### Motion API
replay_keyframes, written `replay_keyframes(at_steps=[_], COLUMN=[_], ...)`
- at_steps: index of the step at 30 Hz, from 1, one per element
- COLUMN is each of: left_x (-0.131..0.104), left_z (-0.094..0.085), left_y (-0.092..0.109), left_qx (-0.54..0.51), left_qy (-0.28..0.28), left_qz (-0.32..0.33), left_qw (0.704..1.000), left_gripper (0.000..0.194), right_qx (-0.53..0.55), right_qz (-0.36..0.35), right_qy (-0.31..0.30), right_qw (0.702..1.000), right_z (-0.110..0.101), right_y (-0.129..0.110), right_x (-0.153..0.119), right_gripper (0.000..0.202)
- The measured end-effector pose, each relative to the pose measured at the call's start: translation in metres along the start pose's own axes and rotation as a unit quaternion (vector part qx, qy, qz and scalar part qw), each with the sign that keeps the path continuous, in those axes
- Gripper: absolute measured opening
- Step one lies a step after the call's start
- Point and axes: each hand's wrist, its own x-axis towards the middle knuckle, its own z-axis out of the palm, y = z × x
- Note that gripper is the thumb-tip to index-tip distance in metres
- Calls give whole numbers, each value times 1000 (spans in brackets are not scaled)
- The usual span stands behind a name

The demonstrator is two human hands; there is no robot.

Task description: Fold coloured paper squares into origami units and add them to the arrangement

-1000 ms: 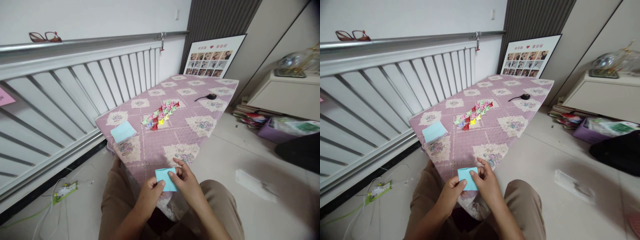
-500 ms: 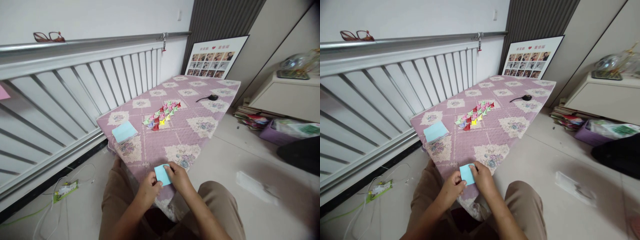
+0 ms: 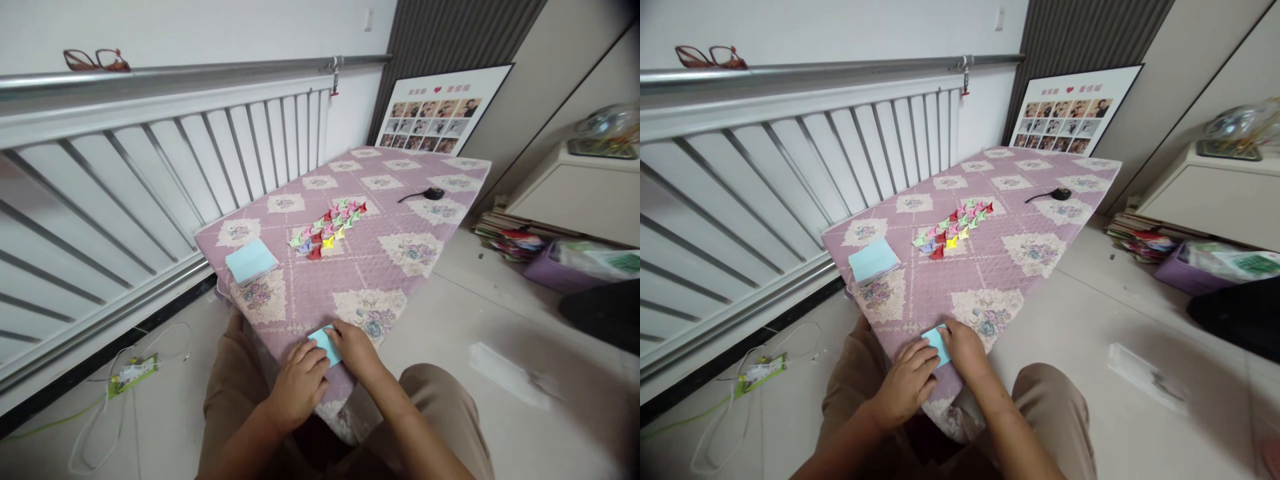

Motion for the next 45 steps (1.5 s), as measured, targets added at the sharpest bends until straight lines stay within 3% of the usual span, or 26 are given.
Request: replay_keyframes(at_steps=[5,8,11,15,17,19,26,34,39,42,45], left_x=[-3,-5,-6,-7,-7,-7,-4,-3,-2,-2,-2], left_z=[14,18,20,25,26,25,3,0,-2,-2,-2], left_y=[-14,-19,-20,-22,-23,-25,-33,-37,-35,-35,-35], left_qx=[47,67,81,101,111,121,155,165,153,144,141], left_qy=[-3,17,31,51,50,38,-46,-54,-61,-66,-68], left_qz=[36,53,64,77,83,89,91,96,86,77,74], left_qw=[998,996,994,991,989,988,983,980,983,984,985], left_gripper=[41,40,40,39,39,40,55,60,60,60,59], right_qx=[1,25,2,-63,-87,-107,-162,-255,-233,-186,-140], right_qz=[0,-39,-124,-220,-237,-243,-238,-228,-153,-82,-40], right_qy=[13,109,197,165,131,143,146,123,157,185,193], right_qw=[1000,993,973,959,959,953,947,932,947,962,970], right_z=[5,6,5,12,19,27,37,25,12,11,15], right_y=[8,20,27,23,22,24,38,58,67,57,39], right_x=[4,3,-9,-40,-53,-61,-65,-78,-80,-68,-50], right_gripper=[17,21,22,20,24,28,32,45,36,33,43])
